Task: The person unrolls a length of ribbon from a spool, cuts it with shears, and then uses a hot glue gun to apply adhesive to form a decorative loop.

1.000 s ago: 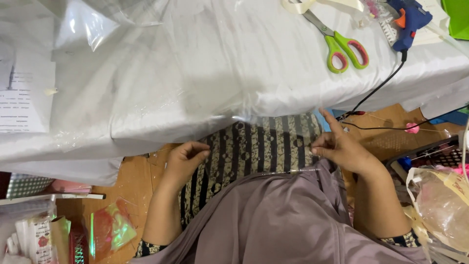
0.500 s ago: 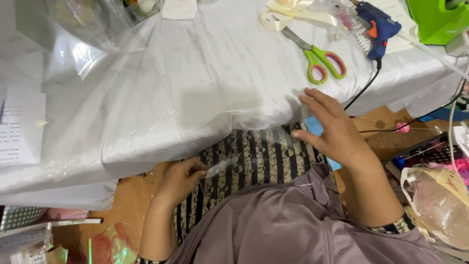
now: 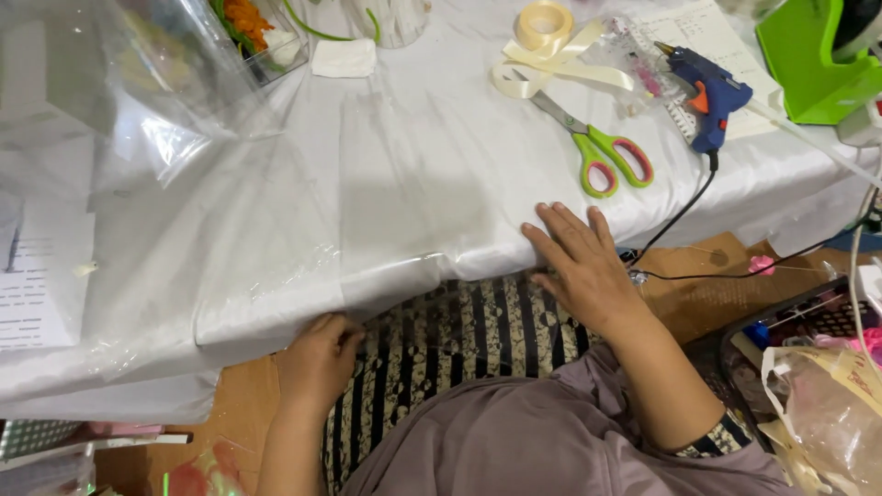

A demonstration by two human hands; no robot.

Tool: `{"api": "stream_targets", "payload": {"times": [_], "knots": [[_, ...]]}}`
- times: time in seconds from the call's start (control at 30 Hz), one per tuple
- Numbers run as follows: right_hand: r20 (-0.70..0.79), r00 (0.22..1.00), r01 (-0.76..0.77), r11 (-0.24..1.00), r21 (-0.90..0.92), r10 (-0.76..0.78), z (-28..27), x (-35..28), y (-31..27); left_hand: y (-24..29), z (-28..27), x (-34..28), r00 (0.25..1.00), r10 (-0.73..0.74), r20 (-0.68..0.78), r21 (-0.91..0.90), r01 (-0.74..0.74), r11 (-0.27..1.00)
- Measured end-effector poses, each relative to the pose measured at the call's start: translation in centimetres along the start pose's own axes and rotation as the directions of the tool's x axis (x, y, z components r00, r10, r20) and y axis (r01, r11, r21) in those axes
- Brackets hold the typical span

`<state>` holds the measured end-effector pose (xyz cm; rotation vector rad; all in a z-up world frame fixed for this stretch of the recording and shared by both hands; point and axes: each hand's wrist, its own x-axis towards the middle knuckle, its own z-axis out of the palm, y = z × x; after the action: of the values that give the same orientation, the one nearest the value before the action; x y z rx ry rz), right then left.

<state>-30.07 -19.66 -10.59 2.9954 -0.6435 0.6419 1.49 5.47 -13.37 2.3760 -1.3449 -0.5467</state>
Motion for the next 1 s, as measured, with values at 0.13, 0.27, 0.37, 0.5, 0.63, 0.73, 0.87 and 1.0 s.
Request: {"api": "stream_targets", "payload": {"times": [0.13, 0.27, 0.37, 0.5, 0.63, 0.73, 0.87, 1.0], "knots": [[-0.081, 0.996, 0.042, 0.999, -0.027, -0.044, -0.1, -0.4, -0.1, 6.4, -6.1, -0.9, 0.883, -0.284, 0.375, 0.221, 0.212, 0.952], [-0.126, 0.990, 0.056, 0.998, -0.021, -0.058, -0.1, -1.5, -0.1, 7.9, -8.9, -2.3, 0.974, 0.071, 0.213, 0.052, -0.084, 0.995], [-0.154, 0.985, 0.074, 0.997, -0.006, -0.074, -0.7, -1.9, -0.9, 9.7, -8.2, -1.0, 0.847, 0.465, -0.257, -0.059, -0.493, 0.868], [-0.282, 0.959, -0.021, 0.999, 0.038, 0.031, -1.4, -1.8, -1.0, 11.6, -4.9, 3.6, 0.689, 0.625, -0.366, 0.171, -0.611, 0.773], [-0.225, 0.969, -0.089, 0.994, 0.060, 0.100, -1.9, -0.7, -0.2, 10.9, -0.3, 5.2, 0.739, 0.609, -0.289, 0.361, -0.505, 0.784], [-0.123, 0.981, -0.150, 0.989, -0.011, 0.147, -1.9, 0.6, -0.2, 11.0, 0.5, 3.6, 0.827, 0.531, -0.185, 0.329, -0.457, 0.826], [0.025, 0.988, -0.150, 0.988, -0.037, 0.151, -1.9, 1.5, -0.4, 10.4, 0.0, 1.7, 0.839, 0.519, -0.163, 0.321, -0.452, 0.832], [0.008, 0.994, -0.108, 0.993, -0.055, 0.109, -0.9, 0.7, 0.3, 9.6, -1.2, 1.9, 0.838, 0.521, -0.164, 0.274, -0.468, 0.840]]}}
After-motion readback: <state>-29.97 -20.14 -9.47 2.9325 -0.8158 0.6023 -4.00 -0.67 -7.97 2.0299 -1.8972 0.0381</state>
